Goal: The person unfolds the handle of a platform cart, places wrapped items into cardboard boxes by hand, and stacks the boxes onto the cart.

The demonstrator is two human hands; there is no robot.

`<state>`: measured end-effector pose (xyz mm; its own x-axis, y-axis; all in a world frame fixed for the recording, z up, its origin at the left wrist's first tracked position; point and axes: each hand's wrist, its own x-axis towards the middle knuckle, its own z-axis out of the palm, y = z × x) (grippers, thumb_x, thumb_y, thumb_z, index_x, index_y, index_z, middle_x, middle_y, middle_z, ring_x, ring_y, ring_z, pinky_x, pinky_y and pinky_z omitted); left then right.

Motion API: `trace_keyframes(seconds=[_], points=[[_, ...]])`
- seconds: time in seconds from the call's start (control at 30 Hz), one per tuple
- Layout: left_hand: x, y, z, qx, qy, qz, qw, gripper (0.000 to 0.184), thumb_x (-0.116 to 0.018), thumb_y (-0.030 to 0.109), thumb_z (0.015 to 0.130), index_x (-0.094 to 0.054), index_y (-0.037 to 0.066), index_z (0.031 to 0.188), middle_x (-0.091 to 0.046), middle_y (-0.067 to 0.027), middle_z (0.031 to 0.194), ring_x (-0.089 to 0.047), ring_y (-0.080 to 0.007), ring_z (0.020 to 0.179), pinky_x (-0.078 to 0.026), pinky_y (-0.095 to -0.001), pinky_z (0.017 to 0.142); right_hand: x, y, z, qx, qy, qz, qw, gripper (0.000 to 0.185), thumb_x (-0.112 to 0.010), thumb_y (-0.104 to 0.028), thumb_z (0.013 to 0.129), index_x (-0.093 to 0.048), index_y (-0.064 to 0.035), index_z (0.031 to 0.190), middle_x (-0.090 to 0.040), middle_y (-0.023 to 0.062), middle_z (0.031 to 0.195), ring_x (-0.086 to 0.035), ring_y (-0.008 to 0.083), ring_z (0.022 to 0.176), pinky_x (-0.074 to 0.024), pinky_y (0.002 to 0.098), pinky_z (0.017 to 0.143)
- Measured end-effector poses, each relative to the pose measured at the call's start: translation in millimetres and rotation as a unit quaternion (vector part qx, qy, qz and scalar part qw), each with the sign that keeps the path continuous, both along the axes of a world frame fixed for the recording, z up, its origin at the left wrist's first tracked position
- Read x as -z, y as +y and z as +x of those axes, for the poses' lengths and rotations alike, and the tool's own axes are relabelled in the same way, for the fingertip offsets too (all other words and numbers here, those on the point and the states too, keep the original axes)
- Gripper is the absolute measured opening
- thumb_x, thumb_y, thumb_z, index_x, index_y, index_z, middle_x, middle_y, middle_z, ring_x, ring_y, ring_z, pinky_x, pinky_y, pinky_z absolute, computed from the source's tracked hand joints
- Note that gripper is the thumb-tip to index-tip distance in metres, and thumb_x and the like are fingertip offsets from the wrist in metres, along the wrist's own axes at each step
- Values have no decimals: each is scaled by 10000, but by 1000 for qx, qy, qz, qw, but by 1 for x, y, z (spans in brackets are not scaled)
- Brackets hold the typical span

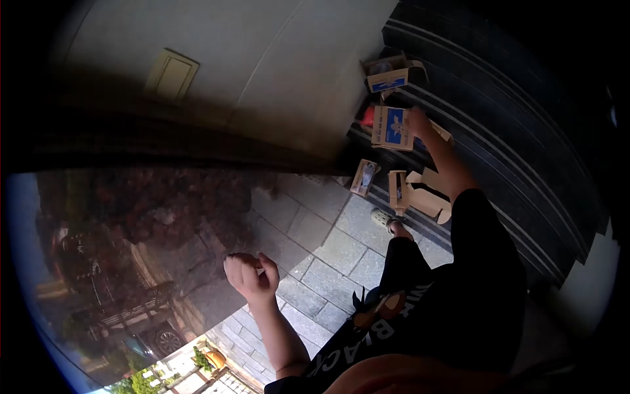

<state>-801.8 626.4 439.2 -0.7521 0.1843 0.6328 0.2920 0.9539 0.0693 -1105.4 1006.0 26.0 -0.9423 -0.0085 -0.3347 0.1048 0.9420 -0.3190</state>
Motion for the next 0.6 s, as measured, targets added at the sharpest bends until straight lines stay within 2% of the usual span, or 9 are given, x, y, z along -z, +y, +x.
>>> trace_keyframes(seconds=[0.03, 0.1, 0.17, 0.3, 0.33, 0.47, 0.53, 0.57, 0.6], points=[[3, -6, -20, 3, 14, -38, 999, 181, -543, -53, 776, -410, 28, 684, -428, -113, 657, -431, -290, 589, -328, -374, 544, 8, -6, -24, -6, 41, 25, 999, 532, -602, -236, 912, -418, -127, 1400, -380, 144, 1407, -402, 352, 1273, -481, 461, 919], [11, -26, -51, -25, 51, -91, 994, 202, -566, -4, 742, -396, 76, 669, -420, -80, 620, -424, -274, 532, -344, -372, 531, -5, -16, -66, -17, 58, 15, 998, 485, -654, -225, 870, -520, -125, 1325, -277, 108, 1497, -200, 361, 1394, -433, 502, 977], [20, -44, -57, -26, 107, -218, 970, 225, -545, 26, 731, -362, 90, 616, -418, -62, 578, -386, -245, 463, -324, -348, 478, -8, -24, -104, -22, 66, 34, 997, 459, -677, -242, 848, -572, -118, 1276, -256, 96, 1517, -179, 349, 1410, -404, 521, 998], [36, -61, -59, -32, 175, -289, 941, 236, -478, 115, 741, -311, 125, 574, -402, -23, 500, -352, -182, 399, -275, -279, 444, 30, -32, -176, -52, 72, 88, 992, 394, -726, -284, 798, -685, -109, 1148, -184, 50, 1567, -118, 330, 1443, -302, 539, 1073], [42, -66, -59, -32, 215, -302, 928, 231, -451, 150, 764, -301, 136, 589, -400, -4, 492, -354, -159, 399, -282, -270, 452, 16, -36, -187, -65, 10, 124, 990, 433, -726, -299, 799, -668, -118, 1188, -165, 39, 1579, -75, 324, 1456, -232, 524, 1116], [43, -65, -52, -42, 147, -339, 928, 212, -422, 138, 762, -277, 149, 608, -375, 15, 498, -352, -156, 410, -389, -305, 550, 45, -40, -220, -117, -25, 179, 977, 384, -662, -278, 853, -662, -111, 1198, -266, 73, 1541, -164, 313, 1437, -222, 495, 1131], [37, -63, -56, -40, 127, -340, 931, 217, -429, 166, 769, -299, 148, 597, -367, 7, 503, -343, -175, 426, -413, -350, 560, 91, -40, -224, -133, -46, 141, 980, 326, -587, -241, 896, -667, -85, 1171, -439, 116, 1413, -343, 303, 1351, -262, 456, 1124], [36, -63, -54, -52, 120, -341, 931, 240, -447, 216, 794, -325, 147, 599, -355, 0, 500, -334, -191, 426, -407, -362, 526, 102, -40, -216, -131, -54, 138, 980, 326, -587, -241, 896, -667, -85, 1171, -439, 116, 1413, -343, 303, 1351, -262, 456, 1124], [35, -62, -59, -32, 126, -331, 935, 222, -431, 170, 771, -304, 151, 590, -361, 9, 500, -349, -175, 434, -425, -377, 589, 96, -40, -204, -147, -19, 134, 980, 330, -567, -246, 907, -661, -58, 1162, -477, 116, 1373, -389, 298, 1310, -279, 426, 1121]])
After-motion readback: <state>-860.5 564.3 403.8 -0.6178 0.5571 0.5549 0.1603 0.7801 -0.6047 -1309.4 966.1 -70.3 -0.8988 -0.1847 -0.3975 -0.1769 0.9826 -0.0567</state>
